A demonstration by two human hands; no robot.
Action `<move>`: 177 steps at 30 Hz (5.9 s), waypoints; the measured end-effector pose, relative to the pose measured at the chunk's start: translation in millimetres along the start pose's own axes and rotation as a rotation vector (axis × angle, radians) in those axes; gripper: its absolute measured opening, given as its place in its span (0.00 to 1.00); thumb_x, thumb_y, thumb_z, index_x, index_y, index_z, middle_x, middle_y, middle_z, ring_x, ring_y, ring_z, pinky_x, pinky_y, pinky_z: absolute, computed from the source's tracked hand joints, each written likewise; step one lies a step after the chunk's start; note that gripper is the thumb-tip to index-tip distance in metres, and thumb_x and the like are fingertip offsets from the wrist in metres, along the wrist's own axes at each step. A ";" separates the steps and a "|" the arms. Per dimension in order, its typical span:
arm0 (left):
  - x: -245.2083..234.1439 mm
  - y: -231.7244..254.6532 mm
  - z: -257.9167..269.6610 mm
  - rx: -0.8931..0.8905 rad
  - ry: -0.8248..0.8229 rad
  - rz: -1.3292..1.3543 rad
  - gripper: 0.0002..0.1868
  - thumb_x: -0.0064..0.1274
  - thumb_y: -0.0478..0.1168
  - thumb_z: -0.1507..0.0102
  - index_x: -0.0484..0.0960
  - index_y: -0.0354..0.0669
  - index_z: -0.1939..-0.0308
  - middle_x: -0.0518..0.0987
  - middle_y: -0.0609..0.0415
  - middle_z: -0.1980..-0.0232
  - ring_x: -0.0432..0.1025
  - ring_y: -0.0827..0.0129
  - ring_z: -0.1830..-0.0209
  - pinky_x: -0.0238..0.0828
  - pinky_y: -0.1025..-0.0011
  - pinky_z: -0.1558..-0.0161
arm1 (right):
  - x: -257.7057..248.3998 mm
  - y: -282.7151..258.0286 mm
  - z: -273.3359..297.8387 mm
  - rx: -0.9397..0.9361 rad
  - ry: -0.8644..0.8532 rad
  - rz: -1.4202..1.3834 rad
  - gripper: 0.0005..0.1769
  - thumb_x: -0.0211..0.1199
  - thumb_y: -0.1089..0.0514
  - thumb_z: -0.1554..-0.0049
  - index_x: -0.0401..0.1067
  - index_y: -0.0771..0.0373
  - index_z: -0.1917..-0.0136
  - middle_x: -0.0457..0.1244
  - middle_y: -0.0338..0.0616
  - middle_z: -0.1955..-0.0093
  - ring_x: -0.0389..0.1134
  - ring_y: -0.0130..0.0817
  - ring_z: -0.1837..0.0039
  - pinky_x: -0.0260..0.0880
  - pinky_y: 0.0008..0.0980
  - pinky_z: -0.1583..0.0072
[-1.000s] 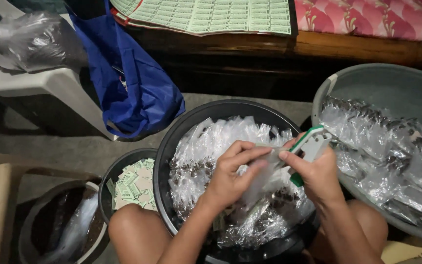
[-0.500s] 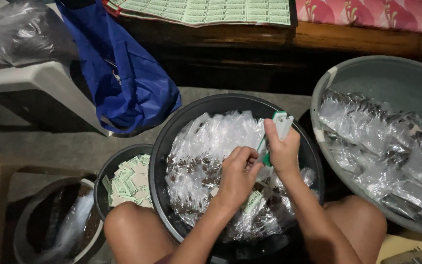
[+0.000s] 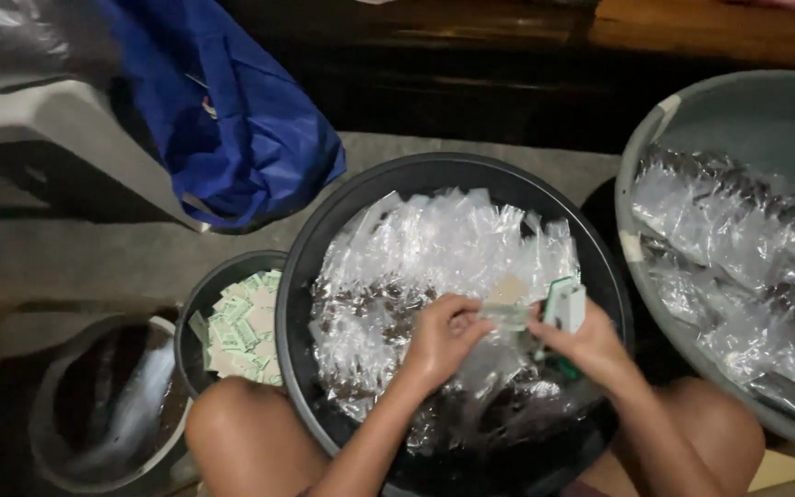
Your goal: The person seals small plastic bags containing metal fasteners using a stapler by hand. The person places a green label inside each bag before stapling it closed.
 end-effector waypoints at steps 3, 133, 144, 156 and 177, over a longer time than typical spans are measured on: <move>24.1 -2.8 -40.5 -0.029 -0.086 0.025 0.14 0.65 0.36 0.45 0.86 0.40 0.55 0.82 0.45 0.64 0.79 0.60 0.63 0.78 0.67 0.57 | -17.3 25.8 -10.7 0.058 0.058 0.021 0.30 0.84 0.56 0.60 0.75 0.66 0.48 0.69 0.50 0.56 0.68 0.39 0.54 0.69 0.42 0.47; -32.5 135.9 -0.4 -0.165 -0.287 0.231 0.26 0.56 0.32 0.42 0.75 0.35 0.39 0.79 0.50 0.70 0.74 0.71 0.71 0.76 0.73 0.64 | 13.9 -152.7 56.2 -0.371 0.017 0.139 0.14 0.75 0.62 0.56 0.71 0.59 0.59 0.67 0.40 0.67 0.62 0.29 0.61 0.65 0.31 0.56; -24.7 135.1 -1.3 0.014 -0.398 0.296 0.32 0.57 0.36 0.41 0.68 0.44 0.32 0.83 0.46 0.56 0.76 0.70 0.62 0.74 0.73 0.60 | 14.4 -130.4 47.3 -0.298 -0.067 0.070 0.14 0.75 0.63 0.51 0.71 0.64 0.55 0.67 0.45 0.63 0.64 0.31 0.57 0.66 0.34 0.50; 6.8 101.6 -1.0 0.163 -0.231 -0.369 0.41 0.65 0.34 0.48 0.68 0.56 0.31 0.86 0.49 0.61 0.81 0.47 0.56 0.75 0.58 0.54 | 3.4 -135.1 54.8 -0.184 -0.102 -0.106 0.15 0.78 0.61 0.56 0.73 0.63 0.58 0.66 0.47 0.67 0.67 0.36 0.63 0.65 0.34 0.58; 75.2 29.1 46.5 -0.160 -0.642 -0.189 0.24 0.62 0.38 0.46 0.81 0.37 0.46 0.88 0.52 0.58 0.79 0.72 0.68 0.77 0.76 0.65 | -149.9 -127.4 22.0 -0.417 0.134 0.457 0.27 0.73 0.59 0.55 0.72 0.63 0.42 0.68 0.45 0.55 0.68 0.36 0.59 0.69 0.35 0.55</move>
Point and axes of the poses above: each hand's wrist, its own z-axis away from the middle knuckle, its own x-axis out of the palm, y = z × x, the point moved 10 cm from there along -z, towards the middle knuckle
